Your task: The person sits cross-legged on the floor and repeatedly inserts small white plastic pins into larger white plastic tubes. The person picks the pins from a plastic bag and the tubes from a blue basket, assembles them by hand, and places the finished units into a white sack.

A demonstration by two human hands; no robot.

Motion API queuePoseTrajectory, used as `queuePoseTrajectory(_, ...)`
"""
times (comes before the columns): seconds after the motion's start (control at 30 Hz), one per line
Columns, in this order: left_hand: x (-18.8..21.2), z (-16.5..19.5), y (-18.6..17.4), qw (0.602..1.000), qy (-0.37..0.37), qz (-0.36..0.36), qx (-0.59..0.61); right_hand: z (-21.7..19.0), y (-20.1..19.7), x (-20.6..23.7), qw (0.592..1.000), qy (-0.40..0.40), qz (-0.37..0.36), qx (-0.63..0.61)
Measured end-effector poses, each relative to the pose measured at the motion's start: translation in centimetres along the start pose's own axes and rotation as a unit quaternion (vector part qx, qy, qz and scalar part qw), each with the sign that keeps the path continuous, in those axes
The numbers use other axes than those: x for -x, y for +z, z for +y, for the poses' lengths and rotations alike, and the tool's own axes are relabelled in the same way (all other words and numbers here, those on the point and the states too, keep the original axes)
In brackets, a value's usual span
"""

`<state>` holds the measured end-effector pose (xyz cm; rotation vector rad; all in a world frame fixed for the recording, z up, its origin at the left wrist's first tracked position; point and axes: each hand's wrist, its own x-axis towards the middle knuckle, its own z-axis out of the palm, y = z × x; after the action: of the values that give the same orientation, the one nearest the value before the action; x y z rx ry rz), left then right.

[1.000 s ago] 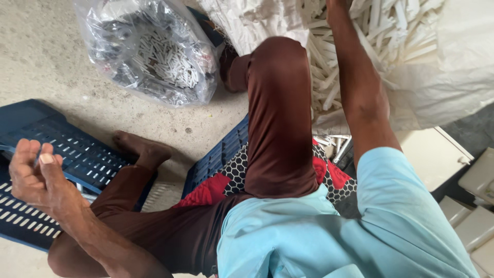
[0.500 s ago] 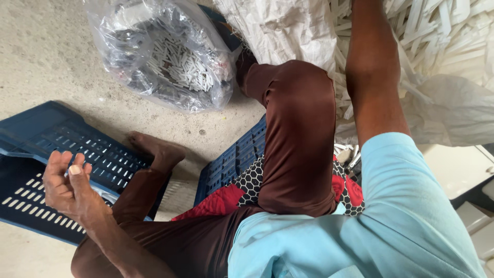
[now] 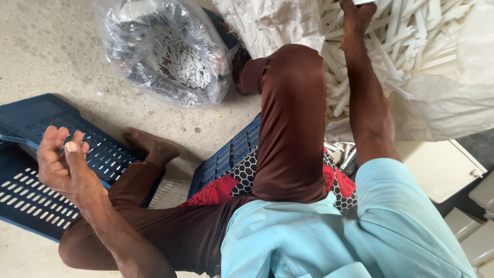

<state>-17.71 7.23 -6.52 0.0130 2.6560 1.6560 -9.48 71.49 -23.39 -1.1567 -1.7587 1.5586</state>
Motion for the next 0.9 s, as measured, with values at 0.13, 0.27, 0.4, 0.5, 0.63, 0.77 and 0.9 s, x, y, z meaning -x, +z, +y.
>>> queuePoseTrajectory(0.13,0.7,0.6,0.2,0.999,-0.001,-0.016,0.030,-1.8,-4.8,0.9,0.979,-0.125,-0.123,-0.105)
queuePoseTrajectory(0.27,1.3,1.7,1.2,0.998,0.042,-0.041,0.038,-4.9,-9.6,1.3,0.987,-0.119,-0.052,-0.095)
queuePoseTrajectory(0.4,1.6,3.7,2.8,0.988,0.146,-0.037,-0.016,-10.9,-11.5,3.4,0.969,-0.169,-0.103,-0.146)
queuePoseTrajectory(0.5,2.2,6.1,4.3,0.971,0.219,-0.026,-0.092,-17.3,-8.3,7.4,0.945,-0.101,-0.277,-0.144)
queuePoseTrajectory(0.63,3.6,9.1,6.7,0.921,0.357,-0.018,-0.156,-24.2,2.1,16.9,0.870,-0.116,-0.478,-0.030)
queuePoseTrajectory(0.77,5.3,8.9,7.7,0.937,0.336,-0.084,-0.040,-23.4,13.8,28.4,0.772,-0.137,-0.621,0.026)
queuePoseTrajectory(0.9,6.4,5.4,6.5,0.977,0.112,-0.127,0.129,-20.1,19.1,34.1,0.808,-0.065,-0.586,-0.014)
